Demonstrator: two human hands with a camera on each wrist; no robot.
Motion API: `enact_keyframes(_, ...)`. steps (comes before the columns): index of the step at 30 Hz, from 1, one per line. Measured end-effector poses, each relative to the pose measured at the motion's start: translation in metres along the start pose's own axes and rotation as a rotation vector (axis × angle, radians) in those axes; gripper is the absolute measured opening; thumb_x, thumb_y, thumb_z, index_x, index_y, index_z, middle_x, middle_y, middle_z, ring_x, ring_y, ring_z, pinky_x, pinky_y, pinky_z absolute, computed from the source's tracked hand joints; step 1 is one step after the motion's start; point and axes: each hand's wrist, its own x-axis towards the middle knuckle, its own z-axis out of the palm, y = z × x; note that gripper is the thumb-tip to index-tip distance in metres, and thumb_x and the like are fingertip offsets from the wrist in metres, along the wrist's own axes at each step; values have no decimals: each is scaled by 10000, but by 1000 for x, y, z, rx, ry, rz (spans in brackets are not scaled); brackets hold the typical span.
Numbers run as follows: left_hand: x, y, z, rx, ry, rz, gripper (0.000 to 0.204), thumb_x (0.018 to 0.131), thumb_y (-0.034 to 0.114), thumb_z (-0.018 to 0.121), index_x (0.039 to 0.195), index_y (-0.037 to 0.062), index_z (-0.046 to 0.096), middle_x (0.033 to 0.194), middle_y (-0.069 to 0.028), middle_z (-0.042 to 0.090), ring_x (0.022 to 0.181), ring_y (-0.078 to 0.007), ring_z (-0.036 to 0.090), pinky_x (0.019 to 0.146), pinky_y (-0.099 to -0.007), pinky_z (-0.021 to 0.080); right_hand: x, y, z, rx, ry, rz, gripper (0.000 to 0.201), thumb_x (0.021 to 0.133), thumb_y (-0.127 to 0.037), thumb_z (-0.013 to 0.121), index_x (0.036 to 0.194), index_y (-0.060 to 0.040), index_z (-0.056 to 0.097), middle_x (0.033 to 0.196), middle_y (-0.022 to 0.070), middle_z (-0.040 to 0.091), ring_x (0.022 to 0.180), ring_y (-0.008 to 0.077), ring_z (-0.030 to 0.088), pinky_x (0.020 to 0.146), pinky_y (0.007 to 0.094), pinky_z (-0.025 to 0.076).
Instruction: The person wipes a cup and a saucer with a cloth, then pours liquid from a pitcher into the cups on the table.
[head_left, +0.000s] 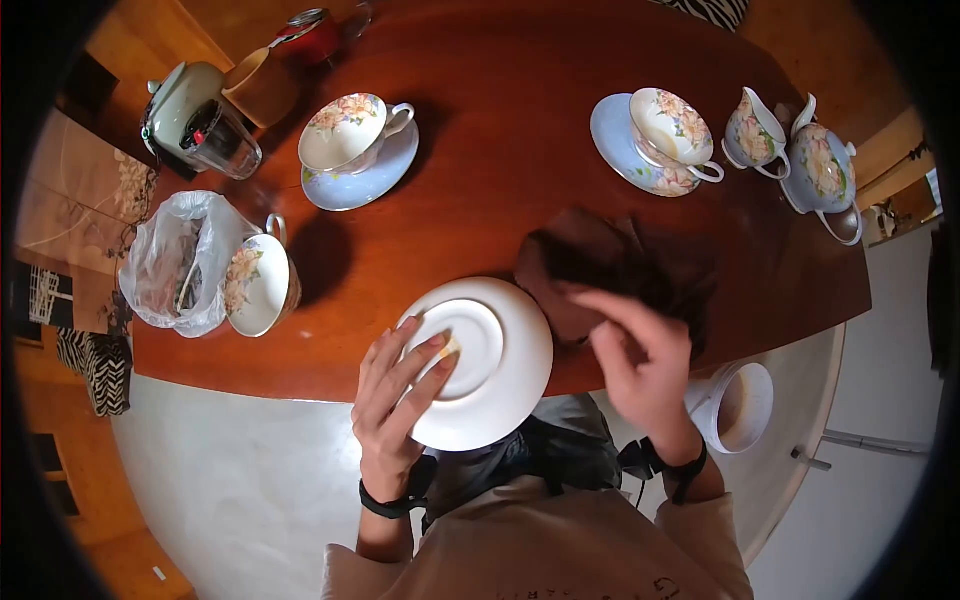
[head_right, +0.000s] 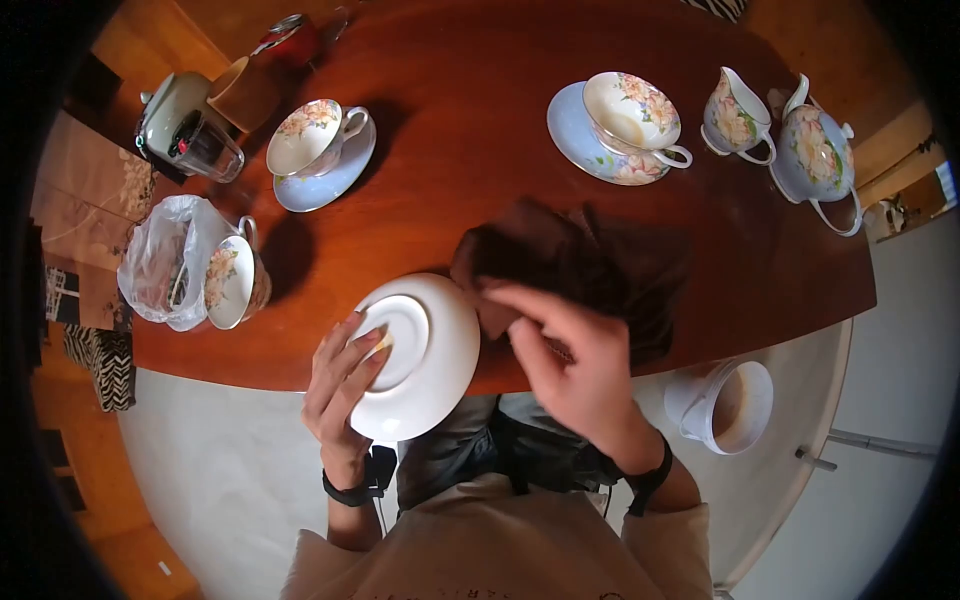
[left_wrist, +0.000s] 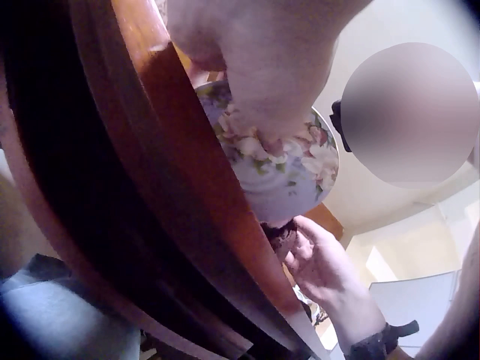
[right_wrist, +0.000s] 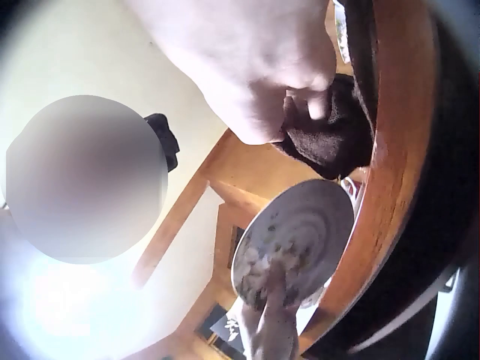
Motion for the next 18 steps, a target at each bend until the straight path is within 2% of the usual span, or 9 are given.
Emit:
enact_keyframes(1, 0, 0, 0, -12, 12, -13, 171, 850, 94, 680, 999, 47, 748, 1118, -124, 732, 1199, -379, 639, 976, -515, 502, -2, 2, 3, -11, -59, -134, 297, 880, 50, 625, 1161, -4, 703, 1068, 119, 741, 951, 201, 738, 813, 290, 576)
enact_keyframes(2, 1, 0, 0, -24, 24, -28, 167, 850, 95, 681, 994, 43, 746, 1116, -125, 732, 1198, -380, 639, 977, -518, 501, -2, 5, 6, -62, -171, -301, 361, 838, 83, 637, 1187, 8, 691, 1262, 171, 677, 1204, 312, 651, 969, 374, 551)
enact_keyframes(5, 1, -2, 0, -13, 27, -2, 168, 845, 101, 689, 989, 29, 738, 1103, -130, 734, 1187, -386, 644, 974, -525, 503, -3, 18, 7, -180, -214, -465, 407, 824, 85, 644, 1225, 14, 672, 1305, 167, 646, 1236, 310, 623, 989, 386, 550)
enact_keyframes(8, -3, -3, 4, -74, 84, -26, 183, 835, 107, 698, 993, 19, 731, 1089, -142, 735, 1176, -391, 651, 966, -533, 513, -2, 22, 5, -386, -177, -317, 400, 831, 70, 637, 1221, -6, 681, 1284, 150, 657, 1210, 309, 637, 988, 392, 547)
enact_keyframes(11, -5, 0, 3, -176, 130, -94, 201, 821, 106, 709, 1001, 17, 729, 1082, -153, 735, 1177, -395, 651, 971, -546, 519, 1, 20, 9, -520, -206, -378, 392, 834, 62, 631, 1215, -15, 685, 1258, 147, 665, 1185, 319, 645, 975, 397, 549)
enact_keyframes(12, -6, 1, 3, -209, 142, -120, 208, 816, 104, 713, 1004, 18, 729, 1081, -157, 735, 1179, -397, 649, 975, -552, 519, 3, 20, 10, -476, -170, -363, 389, 838, 68, 632, 1212, -25, 686, 1218, 151, 682, 1163, 321, 654, 952, 399, 555)
enact_keyframes(15, -8, -6, -1, -177, 44, -10, 215, 805, 94, 722, 1005, 18, 731, 1096, -155, 732, 1199, -407, 636, 994, -571, 514, 5, 25, 5, -387, -113, -290, 375, 858, 70, 620, 1216, -26, 682, 1190, 162, 692, 1130, 323, 667, 926, 394, 565)
enact_keyframes(16, -8, -6, -3, -190, 23, -31, 219, 800, 96, 727, 1005, 21, 734, 1116, -148, 729, 1225, -416, 618, 1020, -588, 494, 3, 23, 4, -300, -83, -193, 349, 898, 60, 604, 1226, -31, 678, 1163, 170, 703, 1064, 313, 697, 884, 376, 573)
enact_keyframes(18, -10, -6, -3, -177, 22, -59, 230, 789, 116, 741, 1006, 38, 739, 1140, -129, 726, 1255, -423, 594, 1052, -606, 459, 3, 20, 2, -228, -61, -126, 327, 921, 41, 598, 1231, -28, 675, 1160, 175, 705, 1031, 312, 710, 863, 362, 572)
